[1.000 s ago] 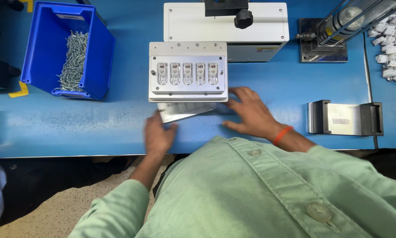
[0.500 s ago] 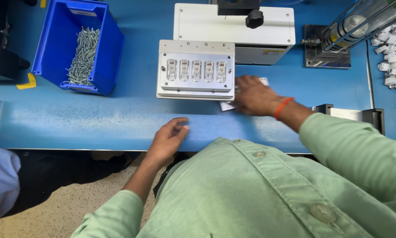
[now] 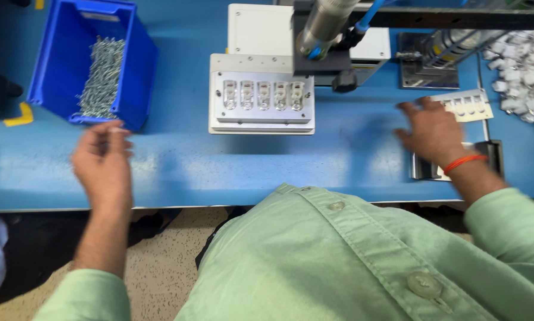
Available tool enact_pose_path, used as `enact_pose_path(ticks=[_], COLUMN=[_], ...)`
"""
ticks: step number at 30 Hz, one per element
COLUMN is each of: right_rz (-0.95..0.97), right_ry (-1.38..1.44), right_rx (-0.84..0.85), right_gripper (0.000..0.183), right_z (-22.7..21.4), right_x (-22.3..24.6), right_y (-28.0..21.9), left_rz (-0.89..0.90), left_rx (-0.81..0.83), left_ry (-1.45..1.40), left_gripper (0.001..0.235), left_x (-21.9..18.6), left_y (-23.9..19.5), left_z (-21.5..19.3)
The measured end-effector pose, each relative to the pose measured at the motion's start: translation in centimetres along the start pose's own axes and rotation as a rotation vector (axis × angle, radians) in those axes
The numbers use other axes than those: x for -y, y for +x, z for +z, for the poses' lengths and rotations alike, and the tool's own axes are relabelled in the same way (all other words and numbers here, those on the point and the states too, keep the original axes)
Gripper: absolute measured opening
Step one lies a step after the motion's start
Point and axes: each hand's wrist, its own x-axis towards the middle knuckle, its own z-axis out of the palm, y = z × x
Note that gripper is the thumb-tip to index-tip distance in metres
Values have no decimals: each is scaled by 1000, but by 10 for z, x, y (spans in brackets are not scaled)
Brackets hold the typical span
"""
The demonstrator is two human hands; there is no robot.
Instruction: The person picks small metal springs from a blue bin and places them into slots on a white fixture. The person then removes the fixture and sets it aside, repeating the process with a new fixture.
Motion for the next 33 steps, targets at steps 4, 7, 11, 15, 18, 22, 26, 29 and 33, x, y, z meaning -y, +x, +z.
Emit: enact_pose_path(ticks=[4,7,11,15,18,22,26,29,33], right_rz=[-163,-164,-121,-130,-104,-89,-74,-74,-71], right_ry=[288,269,319,370,369,365,356,370,375], right_rx=[8,187,242,249,266,277,289,288,290], right_gripper=[77,118,130,130,129,130,131,131,131], right_z=[36,63,81,88,88,87,87,87,89], right_x=[61,98,105,101,103,106,106,106,107], right_y=[-31,-53,-63,-63,-63,-63,-61,-61,-61], left_rz=[304,316,99,345,393,270,165,-66,-280], left_rx=[-44,38,228,346,431,361,272,222,169], left_ry=[125,287,414,1005,1050,934,581,152,-364], left_gripper=[14,20,38,57,50,30,18,17,19], left_x=[22,39,67,93,103,101,91,87,85], left_y=[64,117,179,231,249,239,217,209,215], left_z=[-1,5,15,16,19,16,9,5,-3])
